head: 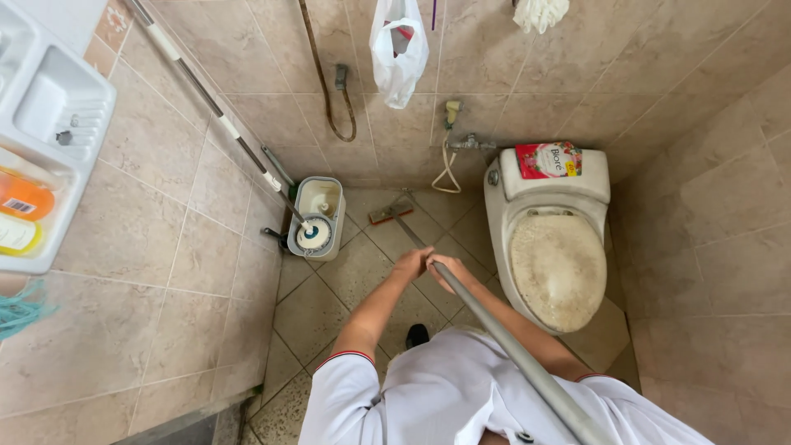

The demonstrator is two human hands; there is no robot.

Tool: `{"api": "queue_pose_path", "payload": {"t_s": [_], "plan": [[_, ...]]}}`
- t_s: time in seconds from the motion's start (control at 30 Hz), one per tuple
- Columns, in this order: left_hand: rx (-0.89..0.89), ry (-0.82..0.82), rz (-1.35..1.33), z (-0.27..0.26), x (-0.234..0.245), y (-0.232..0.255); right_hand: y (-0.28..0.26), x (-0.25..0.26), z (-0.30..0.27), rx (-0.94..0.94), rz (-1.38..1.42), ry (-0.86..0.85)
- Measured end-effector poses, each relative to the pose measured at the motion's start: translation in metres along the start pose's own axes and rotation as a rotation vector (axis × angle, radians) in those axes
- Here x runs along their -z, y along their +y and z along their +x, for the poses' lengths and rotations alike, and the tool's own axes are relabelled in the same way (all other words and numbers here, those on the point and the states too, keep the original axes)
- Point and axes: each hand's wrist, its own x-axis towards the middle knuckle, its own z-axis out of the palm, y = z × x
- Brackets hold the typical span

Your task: The person mops the bathroom floor using a mop and a purple scoop. They pour water from the scoop onto the floor near the toilet and then push the mop back and forth across the tiled area.

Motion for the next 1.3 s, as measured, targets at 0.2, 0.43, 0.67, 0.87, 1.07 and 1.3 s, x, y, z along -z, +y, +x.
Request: {"api": "queue_pose_path", "payload": {"t_s": [0.2, 0.43, 0.67, 0.87, 1.07, 1.3], "plan": [[-0.06, 0.06, 0.019, 0.02, 0.021, -0.013, -0.017, 0.002, 0.02, -0.011, 0.05, -0.065], [-0.241, 0.142, 0.252, 0.023, -0.002, -0.001, 0.003, 0.027, 0.04, 0.021, 0.034, -0.118], [-0.153, 0.173, 0.329, 0.044, -0.021, 0.029, 0.009, 0.084, 0.037, 0.126, 0.11, -0.255], [-0.153, 0.246, 0.264, 0.07, -0.033, 0.041, -0.012, 0.125, 0.038, 0.133, 0.0, -0.286], [-0.272, 0.186, 0.247, 0.081, -0.058, 0.052, 0.015, 0.142, 0.014, 0.185, -0.023, -0.174], [-0.332, 0.133, 0.258, 0.123, -0.052, 0.04, -0.006, 0.152, 0.017, 0.064, -0.344, -0.19]]}}
